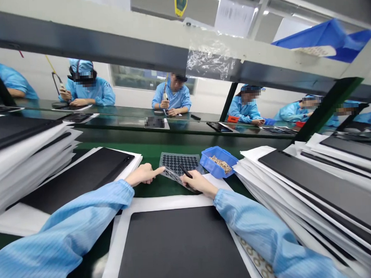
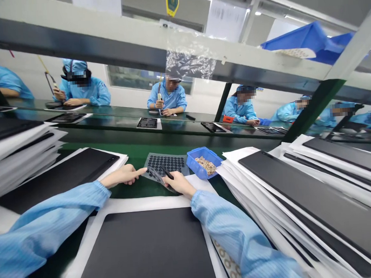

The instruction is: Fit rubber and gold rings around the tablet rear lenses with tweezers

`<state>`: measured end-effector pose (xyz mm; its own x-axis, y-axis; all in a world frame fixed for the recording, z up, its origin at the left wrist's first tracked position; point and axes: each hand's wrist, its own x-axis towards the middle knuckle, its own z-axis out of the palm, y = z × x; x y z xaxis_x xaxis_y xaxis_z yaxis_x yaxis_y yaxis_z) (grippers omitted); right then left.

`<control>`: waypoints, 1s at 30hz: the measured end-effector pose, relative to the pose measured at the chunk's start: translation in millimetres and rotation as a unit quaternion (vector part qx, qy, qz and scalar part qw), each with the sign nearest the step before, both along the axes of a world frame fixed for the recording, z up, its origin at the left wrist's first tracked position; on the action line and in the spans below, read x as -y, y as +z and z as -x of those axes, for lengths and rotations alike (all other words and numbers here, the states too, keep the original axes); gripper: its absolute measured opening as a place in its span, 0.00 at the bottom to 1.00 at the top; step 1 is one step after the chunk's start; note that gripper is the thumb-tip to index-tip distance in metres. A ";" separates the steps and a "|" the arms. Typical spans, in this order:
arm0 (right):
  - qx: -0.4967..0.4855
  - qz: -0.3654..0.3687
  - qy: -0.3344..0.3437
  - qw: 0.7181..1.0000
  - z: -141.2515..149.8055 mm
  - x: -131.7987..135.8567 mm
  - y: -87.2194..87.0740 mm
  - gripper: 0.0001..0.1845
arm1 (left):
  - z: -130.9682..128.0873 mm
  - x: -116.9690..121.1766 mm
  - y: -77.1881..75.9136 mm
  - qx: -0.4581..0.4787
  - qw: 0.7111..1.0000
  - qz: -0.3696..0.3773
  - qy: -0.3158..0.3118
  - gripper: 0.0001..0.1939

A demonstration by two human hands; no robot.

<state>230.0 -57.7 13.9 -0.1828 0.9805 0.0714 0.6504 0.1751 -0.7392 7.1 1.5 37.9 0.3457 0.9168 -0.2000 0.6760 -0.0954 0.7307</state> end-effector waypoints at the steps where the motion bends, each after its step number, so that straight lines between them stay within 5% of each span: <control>1: -0.007 -0.007 -0.007 1.000 0.0 -0.9 -1.6 0.15 | -0.8 0.8 -0.2 0.032 0.999 0.022 0.005 0.33; 5: -0.023 -0.036 -0.008 0.999 1.4 -2.7 -5.2 0.14 | -14.3 12.2 -5.5 0.143 0.982 0.121 -0.014 0.33; 11: -0.014 -0.080 0.006 0.997 4.6 -2.6 -8.3 0.14 | -38.3 24.7 -27.7 0.234 0.952 0.195 -0.033 0.14; 18: 0.032 -0.152 -0.031 0.987 6.0 0.3 -9.3 0.12 | -40.4 22.6 -36.8 0.299 0.929 0.215 -0.029 0.10; 30: 0.063 -0.217 0.015 0.974 7.4 2.4 -7.7 0.08 | -42.0 24.4 -39.9 0.318 0.924 0.208 -0.044 0.09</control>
<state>222.7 -60.1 6.1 -0.2452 0.8565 0.4541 0.7202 0.4745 -0.5061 49.0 -22.9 -2.1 0.5843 0.7691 -0.2592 0.1011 0.2479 0.9635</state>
